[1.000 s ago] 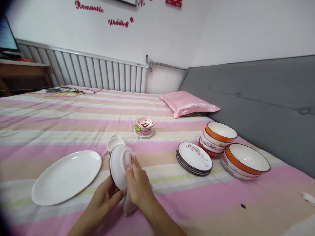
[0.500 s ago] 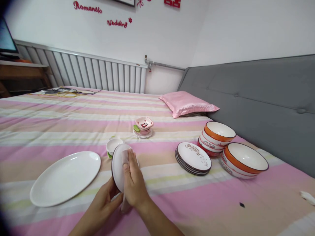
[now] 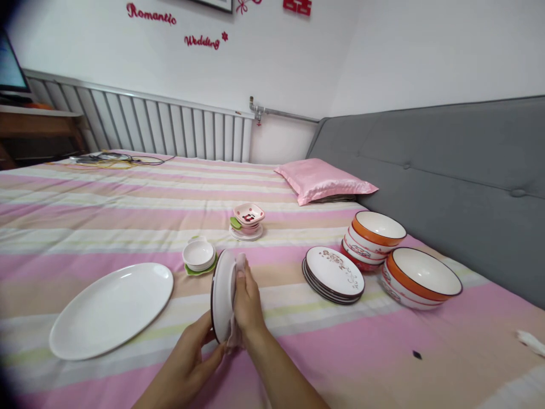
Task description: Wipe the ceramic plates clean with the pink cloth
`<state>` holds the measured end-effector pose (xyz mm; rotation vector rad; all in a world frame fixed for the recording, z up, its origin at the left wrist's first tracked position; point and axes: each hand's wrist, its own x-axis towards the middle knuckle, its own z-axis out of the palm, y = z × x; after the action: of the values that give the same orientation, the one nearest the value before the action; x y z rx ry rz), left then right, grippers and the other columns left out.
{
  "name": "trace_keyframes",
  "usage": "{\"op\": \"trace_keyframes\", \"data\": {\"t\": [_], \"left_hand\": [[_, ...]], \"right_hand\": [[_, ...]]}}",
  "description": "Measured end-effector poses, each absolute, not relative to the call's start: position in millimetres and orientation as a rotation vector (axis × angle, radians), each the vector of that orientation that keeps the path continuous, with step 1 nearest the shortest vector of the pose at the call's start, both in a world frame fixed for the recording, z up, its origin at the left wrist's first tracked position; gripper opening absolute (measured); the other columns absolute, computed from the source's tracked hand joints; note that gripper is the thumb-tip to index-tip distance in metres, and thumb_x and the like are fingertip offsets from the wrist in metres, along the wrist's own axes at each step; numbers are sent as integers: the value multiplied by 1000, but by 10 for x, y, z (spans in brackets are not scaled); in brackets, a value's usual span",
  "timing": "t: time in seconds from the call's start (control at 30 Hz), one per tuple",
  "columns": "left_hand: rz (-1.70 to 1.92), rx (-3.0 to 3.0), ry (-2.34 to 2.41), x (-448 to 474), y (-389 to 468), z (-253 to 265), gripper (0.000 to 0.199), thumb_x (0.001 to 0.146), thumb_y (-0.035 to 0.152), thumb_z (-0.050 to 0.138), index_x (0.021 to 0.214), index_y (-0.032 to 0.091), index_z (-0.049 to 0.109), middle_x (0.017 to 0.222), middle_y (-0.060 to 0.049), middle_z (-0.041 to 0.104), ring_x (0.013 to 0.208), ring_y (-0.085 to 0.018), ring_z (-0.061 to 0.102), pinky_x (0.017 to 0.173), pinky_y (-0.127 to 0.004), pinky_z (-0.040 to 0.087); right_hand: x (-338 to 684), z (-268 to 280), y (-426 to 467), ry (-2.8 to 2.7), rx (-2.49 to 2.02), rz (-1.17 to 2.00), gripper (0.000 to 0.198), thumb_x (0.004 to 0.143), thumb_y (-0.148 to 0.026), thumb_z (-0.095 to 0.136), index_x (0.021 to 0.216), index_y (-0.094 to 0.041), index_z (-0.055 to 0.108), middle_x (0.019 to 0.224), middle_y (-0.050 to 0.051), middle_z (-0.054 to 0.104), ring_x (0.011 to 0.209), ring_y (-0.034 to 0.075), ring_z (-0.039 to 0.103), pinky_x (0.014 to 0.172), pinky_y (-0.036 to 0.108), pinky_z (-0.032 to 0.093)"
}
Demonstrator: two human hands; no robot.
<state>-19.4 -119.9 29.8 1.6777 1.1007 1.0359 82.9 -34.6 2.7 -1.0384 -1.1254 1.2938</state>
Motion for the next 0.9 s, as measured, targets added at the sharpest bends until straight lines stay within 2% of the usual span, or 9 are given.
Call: {"op": "trace_keyframes", "data": {"t": [0.2,0.37,0.57,0.67,0.8,0.9], "left_hand": [[1037,1712,1112,-204,-1199,291,43,80,9,47,122,20,54,117,-10,61,106,-23,56,91,-33,46],[1064,1733,1083,-205,-1197,273,49,80,11,49,129,22,51,127,-10,57,117,-27,50,98,-38,43],[1058,1737,1060,-135,-1241,240,55,80,18,53,134,27,46,140,-4,45,131,-26,37,111,-41,26],[990,1800,1089,-96,-1258,188,55,81,19,53,134,32,44,141,0,45,131,-24,39,111,-40,26],[892,1904,1161,-88,-1253,87,55,79,20,56,131,36,48,139,0,47,127,-23,44,108,-38,33],[887,1887,1255,-120,-1226,35,50,76,26,61,125,36,54,138,-3,49,125,-26,46,106,-41,35]], "right_hand": [[842,-28,-303,-1060,-1136,1315,45,86,-41,42,122,-17,55,130,5,55,126,21,44,107,36,30],[853,48,-298,-817,-1162,1379,32,80,-41,46,96,-18,63,94,3,71,94,22,63,86,34,47],[1104,340,-271,-648,-1034,1310,22,72,-38,59,84,-20,63,82,0,70,82,19,64,75,28,49],[1281,499,-283,-692,-989,1363,27,68,-41,67,83,-18,65,71,-1,68,70,18,62,66,27,49],[1456,617,-282,-804,-978,1622,39,73,-52,60,86,-15,65,65,1,67,67,19,63,62,28,47],[1560,608,-251,-930,-994,1664,38,72,-47,65,93,-16,65,66,1,68,64,18,63,58,26,45]]}}
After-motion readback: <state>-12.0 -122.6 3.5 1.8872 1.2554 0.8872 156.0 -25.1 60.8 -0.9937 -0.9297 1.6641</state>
